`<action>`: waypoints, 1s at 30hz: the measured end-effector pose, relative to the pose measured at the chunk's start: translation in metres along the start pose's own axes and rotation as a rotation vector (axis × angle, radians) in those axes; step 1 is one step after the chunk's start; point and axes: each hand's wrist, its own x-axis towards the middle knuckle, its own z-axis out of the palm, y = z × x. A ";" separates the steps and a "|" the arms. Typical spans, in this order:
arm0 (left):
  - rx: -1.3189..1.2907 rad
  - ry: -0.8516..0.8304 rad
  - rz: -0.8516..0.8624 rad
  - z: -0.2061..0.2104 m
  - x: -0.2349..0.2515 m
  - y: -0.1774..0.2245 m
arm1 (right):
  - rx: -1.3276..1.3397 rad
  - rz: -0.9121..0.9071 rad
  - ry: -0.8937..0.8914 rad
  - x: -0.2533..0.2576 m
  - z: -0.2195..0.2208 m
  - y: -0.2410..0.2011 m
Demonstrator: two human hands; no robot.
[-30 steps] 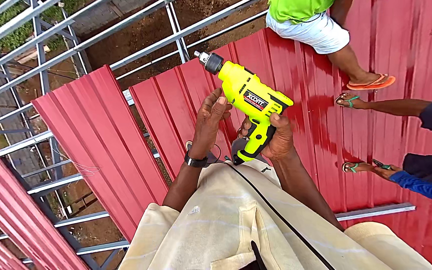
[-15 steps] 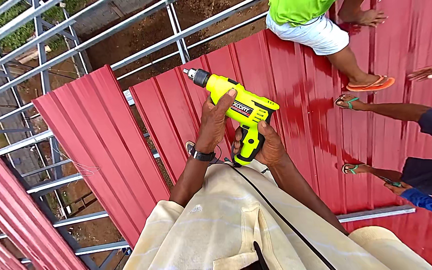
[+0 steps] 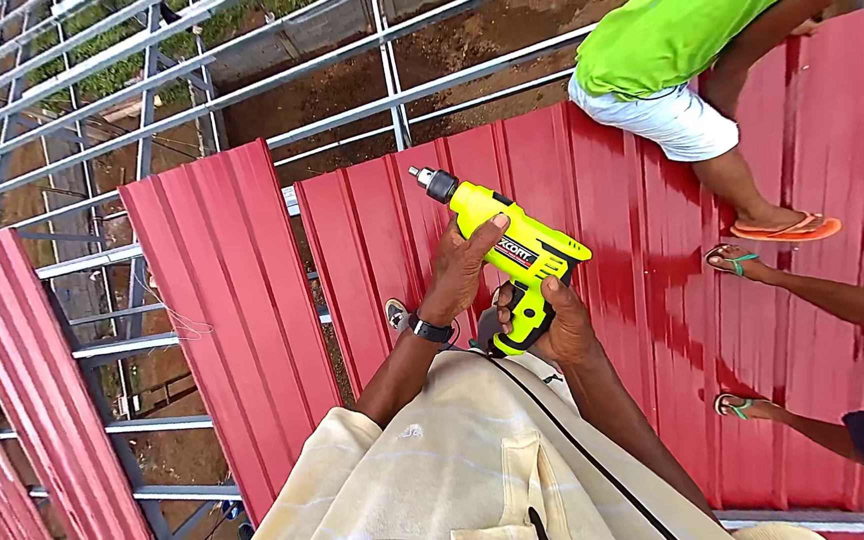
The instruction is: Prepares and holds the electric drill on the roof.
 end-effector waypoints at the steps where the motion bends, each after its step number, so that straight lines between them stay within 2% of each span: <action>1: -0.013 -0.001 0.000 0.000 0.001 -0.001 | -0.006 -0.007 -0.002 -0.001 0.000 -0.001; 10: -0.015 -0.030 -0.016 -0.001 -0.004 0.003 | -0.019 -0.007 -0.029 0.001 0.002 -0.005; 20: 0.010 0.081 0.077 0.001 -0.017 0.010 | -0.244 0.014 0.069 0.000 0.008 -0.010; 30: -0.052 0.089 0.131 0.004 -0.020 0.007 | -0.279 0.005 0.109 -0.003 0.013 -0.011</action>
